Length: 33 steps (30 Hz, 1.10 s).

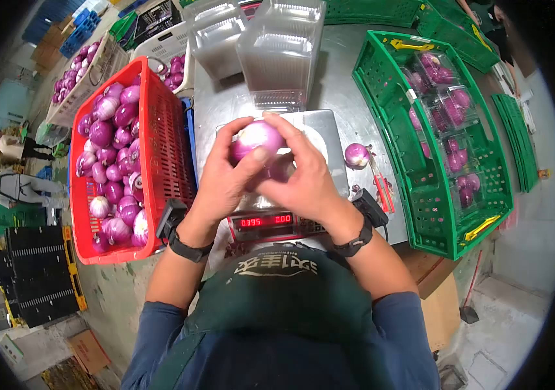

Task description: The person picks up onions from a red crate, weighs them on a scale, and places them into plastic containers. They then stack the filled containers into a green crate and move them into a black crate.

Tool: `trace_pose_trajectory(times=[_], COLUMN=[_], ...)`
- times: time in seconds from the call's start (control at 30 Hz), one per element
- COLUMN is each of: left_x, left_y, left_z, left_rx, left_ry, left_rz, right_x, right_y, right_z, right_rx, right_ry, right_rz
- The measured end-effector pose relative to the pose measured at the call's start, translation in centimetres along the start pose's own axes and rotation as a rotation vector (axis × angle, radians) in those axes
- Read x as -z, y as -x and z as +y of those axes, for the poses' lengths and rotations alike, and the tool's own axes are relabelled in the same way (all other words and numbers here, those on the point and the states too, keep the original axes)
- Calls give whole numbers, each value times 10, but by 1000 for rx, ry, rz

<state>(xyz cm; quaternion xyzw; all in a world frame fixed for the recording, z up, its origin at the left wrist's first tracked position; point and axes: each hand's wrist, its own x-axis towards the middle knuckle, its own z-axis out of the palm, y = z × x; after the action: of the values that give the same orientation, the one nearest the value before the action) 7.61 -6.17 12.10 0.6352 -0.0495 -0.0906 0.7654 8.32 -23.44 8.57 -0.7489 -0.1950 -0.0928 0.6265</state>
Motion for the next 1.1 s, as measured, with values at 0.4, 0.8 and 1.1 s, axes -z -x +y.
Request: trace_pose_trajectory(times=[0.4,0.8,1.1], left_x=[28,14,23], left_y=[0,54,55], left_z=[-56,-77,-90], left_rx=[-405,-592,-816], left_ry=[-1087,-1205,-1142], left_rz=[11,-20,12], right_x=[45,14,-16], right_y=[47,30,2], right_z=[23,24,34], right_rx=[-476,-459,43], right_ry=[-493,-452,467], right_rz=[333,168,-285])
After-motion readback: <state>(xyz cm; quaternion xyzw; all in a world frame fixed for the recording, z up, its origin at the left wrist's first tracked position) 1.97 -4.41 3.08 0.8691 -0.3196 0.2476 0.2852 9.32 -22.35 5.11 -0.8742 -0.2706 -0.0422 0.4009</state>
